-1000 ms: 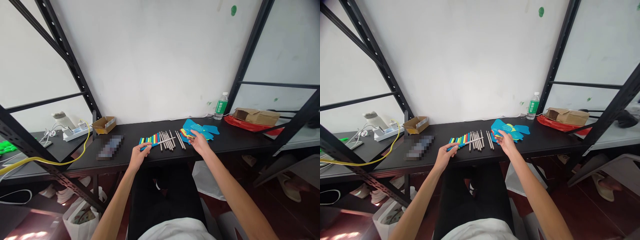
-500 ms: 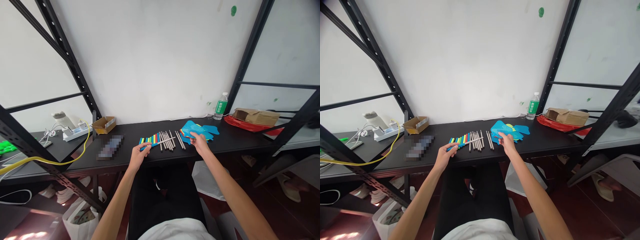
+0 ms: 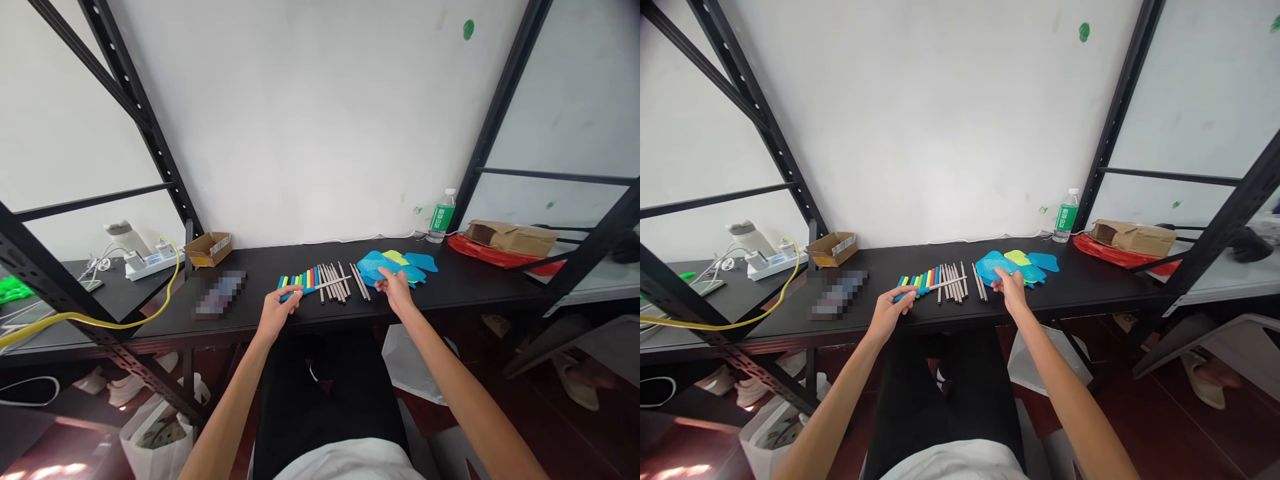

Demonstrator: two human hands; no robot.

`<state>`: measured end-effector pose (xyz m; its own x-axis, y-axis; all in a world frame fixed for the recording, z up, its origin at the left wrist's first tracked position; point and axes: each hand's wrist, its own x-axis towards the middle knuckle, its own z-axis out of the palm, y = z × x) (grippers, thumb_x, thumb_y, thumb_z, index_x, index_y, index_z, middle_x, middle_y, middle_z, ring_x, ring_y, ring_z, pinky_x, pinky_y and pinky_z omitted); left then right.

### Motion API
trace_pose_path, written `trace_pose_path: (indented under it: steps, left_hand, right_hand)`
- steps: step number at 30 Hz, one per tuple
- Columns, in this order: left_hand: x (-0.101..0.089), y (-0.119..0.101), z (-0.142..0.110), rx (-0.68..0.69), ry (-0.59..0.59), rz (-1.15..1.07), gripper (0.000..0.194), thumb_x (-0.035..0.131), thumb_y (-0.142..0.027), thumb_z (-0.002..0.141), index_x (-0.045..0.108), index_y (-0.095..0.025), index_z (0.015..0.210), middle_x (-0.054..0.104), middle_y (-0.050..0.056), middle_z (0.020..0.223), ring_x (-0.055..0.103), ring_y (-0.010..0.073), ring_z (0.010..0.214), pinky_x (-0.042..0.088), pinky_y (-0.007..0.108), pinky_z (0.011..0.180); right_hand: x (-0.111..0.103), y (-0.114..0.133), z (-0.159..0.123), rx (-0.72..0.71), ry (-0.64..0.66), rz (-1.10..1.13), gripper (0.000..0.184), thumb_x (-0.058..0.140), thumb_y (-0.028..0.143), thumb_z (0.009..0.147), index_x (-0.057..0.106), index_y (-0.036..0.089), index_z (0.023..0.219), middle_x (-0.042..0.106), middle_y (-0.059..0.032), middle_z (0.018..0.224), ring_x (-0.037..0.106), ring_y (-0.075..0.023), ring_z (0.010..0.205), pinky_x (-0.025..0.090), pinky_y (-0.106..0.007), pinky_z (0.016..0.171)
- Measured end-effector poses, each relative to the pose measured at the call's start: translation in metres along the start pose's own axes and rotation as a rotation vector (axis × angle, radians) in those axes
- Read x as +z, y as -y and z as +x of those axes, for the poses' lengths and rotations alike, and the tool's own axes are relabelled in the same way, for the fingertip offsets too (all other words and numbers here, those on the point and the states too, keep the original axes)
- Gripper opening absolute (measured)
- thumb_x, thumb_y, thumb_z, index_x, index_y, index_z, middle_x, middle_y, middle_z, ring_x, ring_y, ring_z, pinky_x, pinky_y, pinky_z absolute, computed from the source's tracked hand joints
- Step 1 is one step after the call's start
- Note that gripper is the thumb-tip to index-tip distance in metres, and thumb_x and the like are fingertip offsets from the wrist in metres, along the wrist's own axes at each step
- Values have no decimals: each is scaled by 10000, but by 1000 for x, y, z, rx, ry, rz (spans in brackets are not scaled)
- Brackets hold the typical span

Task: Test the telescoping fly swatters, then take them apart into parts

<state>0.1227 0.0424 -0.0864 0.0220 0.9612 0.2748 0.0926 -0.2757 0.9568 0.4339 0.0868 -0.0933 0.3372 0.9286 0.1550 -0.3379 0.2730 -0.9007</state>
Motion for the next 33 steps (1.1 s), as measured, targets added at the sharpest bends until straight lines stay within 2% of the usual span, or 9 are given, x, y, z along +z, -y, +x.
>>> trace_pose_path:
  steps: [4, 7, 15, 24, 33]
  left_hand:
    - [0, 0, 0, 6, 3, 2, 402, 731, -454, 797, 759, -135, 1038, 561, 5, 650, 438, 101, 564, 355, 235, 545]
    - [0, 0, 0, 12, 5, 2, 395, 726, -451, 804, 756, -136, 1041, 563, 2, 648, 432, 99, 559, 355, 235, 550]
    - [0, -1, 0, 14, 8, -8, 383, 729, -449, 800, 755, -147, 1033, 557, -9, 644, 431, 93, 553, 353, 231, 551]
    - [0, -2, -1, 0, 11, 4, 397, 727, -457, 805, 749, -137, 1040, 563, 5, 660, 440, 106, 578, 359, 238, 557]
    - [1, -1, 0, 20, 9, 10, 379, 727, -451, 803, 757, -143, 1023, 568, -4, 647, 436, 95, 561, 358, 233, 554]
  right_hand:
    - [2, 4, -4, -25, 0, 8, 623, 840, 363, 621, 491, 260, 1127, 575, 86, 628, 551, -124, 460, 456, -239, 444]
    - [2, 7, -6, -19, -9, 11, 638, 830, 359, 627, 497, 260, 1163, 547, 92, 595, 528, -122, 452, 439, -235, 434]
    - [1, 5, -4, -15, 0, -14, 410, 774, 393, 671, 555, 248, 984, 526, 73, 564, 481, -116, 433, 402, -235, 409]
    - [2, 6, -4, -14, 29, 4, 366, 792, 431, 673, 489, 230, 722, 494, 57, 541, 491, -115, 441, 397, -245, 407]
    - [1, 5, -2, -2, 36, -10, 331, 802, 412, 643, 562, 217, 764, 527, 44, 546, 520, -123, 457, 406, -234, 416]
